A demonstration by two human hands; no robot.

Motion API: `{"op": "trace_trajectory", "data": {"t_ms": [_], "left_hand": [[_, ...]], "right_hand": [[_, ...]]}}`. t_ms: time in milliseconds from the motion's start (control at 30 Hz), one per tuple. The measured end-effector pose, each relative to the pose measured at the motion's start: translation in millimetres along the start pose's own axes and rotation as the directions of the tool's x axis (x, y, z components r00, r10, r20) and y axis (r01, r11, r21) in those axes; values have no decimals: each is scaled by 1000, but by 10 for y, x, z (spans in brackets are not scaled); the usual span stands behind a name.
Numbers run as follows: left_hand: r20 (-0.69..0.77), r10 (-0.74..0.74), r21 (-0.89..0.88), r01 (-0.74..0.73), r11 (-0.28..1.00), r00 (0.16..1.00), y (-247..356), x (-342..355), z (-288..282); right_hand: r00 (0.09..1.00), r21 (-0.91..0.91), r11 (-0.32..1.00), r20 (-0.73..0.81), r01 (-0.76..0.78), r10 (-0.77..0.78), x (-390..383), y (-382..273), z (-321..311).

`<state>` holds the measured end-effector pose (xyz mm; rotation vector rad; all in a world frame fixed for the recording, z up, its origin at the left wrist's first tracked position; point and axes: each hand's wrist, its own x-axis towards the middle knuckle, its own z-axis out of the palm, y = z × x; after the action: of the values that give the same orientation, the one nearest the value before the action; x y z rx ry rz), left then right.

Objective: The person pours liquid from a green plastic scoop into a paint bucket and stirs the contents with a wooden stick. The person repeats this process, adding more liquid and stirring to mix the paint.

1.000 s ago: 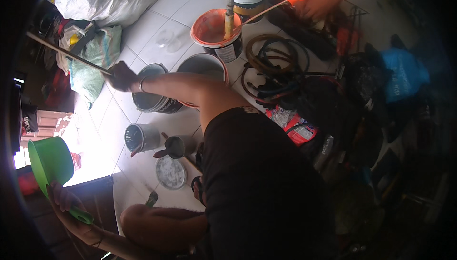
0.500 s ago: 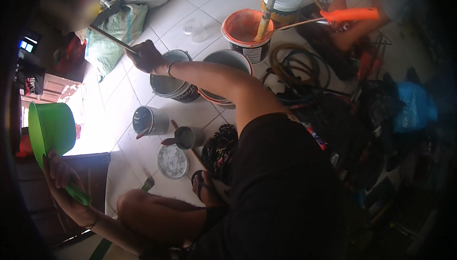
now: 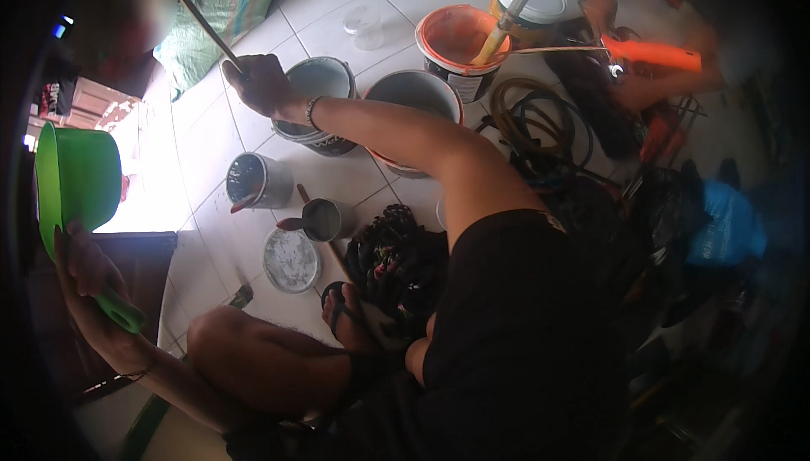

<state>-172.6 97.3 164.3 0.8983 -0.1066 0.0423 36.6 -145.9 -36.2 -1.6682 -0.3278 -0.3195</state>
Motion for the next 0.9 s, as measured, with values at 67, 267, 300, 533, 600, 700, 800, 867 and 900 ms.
{"op": "trace_trajectory", "data": {"t_ms": [67, 267, 300, 533, 600, 700, 800, 867, 900], "left_hand": [[-83, 71, 107, -62, 992, 994, -55, 15, 30], [-271, 394, 620, -153, 769, 878, -589, 233, 447], [-217, 402, 681, -157, 715, 890, -762, 373, 521], [2, 268, 620, -212, 756, 963, -1340, 850, 551], [-21, 263, 661, -184, 727, 964, -1464, 822, 734], [-67, 220, 721, -105, 684, 973, -1571, 921, 742], [-30, 234, 729, -139, 670, 972, -1605, 996, 733], [-24, 261, 741, -158, 653, 965, -1570, 1038, 663], [3, 337, 703, -242, 669, 942, -1552, 1059, 579]], "right_hand": [[1000, 53, 999, -10, 8, -8, -75, 20, -15], [987, -63, 996, 149, 63, -53, -242, -45, 131], [987, -87, 992, 136, 92, -80, -284, -40, 45], [979, -271, 947, 153, 173, -135, -449, -163, 151], [964, -274, 936, 203, 222, -170, -479, -131, 116], [952, -427, 852, 154, 305, -264, -535, -75, 0], [925, -442, 813, 186, 379, -331, -885, -363, -525], [806, -446, 671, 294, 592, -515, -1318, -546, -1118], [724, -464, 566, 316, 681, -613, -1541, -380, -1415]]}}
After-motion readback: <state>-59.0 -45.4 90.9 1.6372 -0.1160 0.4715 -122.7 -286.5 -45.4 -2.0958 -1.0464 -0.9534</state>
